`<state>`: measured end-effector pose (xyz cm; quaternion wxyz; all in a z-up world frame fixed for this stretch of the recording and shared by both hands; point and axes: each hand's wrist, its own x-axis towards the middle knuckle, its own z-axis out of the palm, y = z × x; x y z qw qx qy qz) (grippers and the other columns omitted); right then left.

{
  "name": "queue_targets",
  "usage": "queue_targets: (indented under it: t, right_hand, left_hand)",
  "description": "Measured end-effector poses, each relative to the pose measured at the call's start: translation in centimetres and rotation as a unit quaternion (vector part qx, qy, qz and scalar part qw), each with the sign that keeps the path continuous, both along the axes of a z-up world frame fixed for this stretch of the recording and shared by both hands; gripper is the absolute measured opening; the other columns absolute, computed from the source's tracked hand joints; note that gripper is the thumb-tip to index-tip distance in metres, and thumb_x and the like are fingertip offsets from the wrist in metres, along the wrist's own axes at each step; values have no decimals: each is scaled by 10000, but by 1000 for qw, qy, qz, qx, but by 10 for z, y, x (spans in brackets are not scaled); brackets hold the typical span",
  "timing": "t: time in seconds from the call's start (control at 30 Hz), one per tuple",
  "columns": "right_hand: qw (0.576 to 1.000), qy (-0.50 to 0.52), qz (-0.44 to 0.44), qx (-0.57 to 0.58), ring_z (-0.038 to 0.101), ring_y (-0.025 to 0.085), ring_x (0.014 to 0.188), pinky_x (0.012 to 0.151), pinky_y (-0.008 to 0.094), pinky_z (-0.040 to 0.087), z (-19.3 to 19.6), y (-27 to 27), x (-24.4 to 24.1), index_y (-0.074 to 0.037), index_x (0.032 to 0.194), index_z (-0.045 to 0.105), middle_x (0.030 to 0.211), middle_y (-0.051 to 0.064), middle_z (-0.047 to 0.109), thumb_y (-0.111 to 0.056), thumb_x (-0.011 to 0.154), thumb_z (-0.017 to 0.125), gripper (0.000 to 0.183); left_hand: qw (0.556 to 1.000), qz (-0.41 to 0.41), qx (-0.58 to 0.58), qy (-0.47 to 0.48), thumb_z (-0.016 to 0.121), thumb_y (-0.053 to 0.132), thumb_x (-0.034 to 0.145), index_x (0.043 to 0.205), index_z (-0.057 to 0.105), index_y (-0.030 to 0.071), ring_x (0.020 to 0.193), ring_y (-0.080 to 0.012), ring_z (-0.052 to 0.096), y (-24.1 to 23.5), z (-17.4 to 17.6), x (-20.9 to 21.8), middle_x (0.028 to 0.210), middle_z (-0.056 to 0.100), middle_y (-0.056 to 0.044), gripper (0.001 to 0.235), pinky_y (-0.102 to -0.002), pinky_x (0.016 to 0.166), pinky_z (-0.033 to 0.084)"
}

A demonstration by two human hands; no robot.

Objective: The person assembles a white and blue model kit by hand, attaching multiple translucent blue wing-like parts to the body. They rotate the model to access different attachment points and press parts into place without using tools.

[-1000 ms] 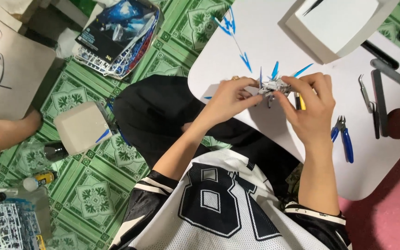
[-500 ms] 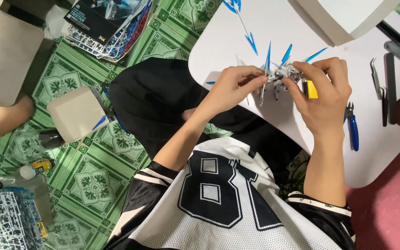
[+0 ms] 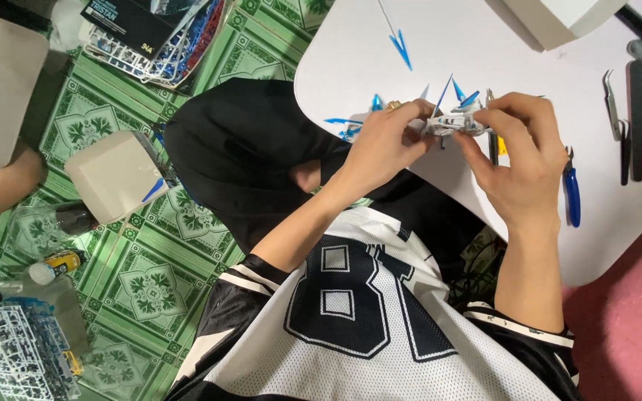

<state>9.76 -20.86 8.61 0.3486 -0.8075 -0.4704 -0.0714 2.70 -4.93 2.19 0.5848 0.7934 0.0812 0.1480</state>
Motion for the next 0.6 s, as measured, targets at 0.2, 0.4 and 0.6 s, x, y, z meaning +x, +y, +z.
queue_targets:
  t: [0.2,0.4,0.6]
  right_hand:
    - [998,-54,1,-12,542,342,963,819,416,466,-2,-8,-5,118,1072,666,1113,203,599,98,819,875,329]
    - [984,-25,-137,114,516,315,726,697,387,418,-50,-60,-14,112,894,616,841,218,631,173,748,612,159]
    - [962,250,-107,21,575,169,649,572,246,475,-63,-23,-4,174,975,657,806,165,663,83,861,736,166]
  left_hand:
    - [996,13,81,28,697,117,724,973,641,74,622,-156,646,-4,6,1,746,681,-44,258,-262,585,456]
    - [996,3,87,17,697,109,750,969,631,41,544,-137,601,-2,6,4,709,678,-38,239,-251,544,421]
    - [990,-37,136,0,696,57,705,955,613,72,540,-171,628,3,3,14,742,709,-59,264,-279,531,460]
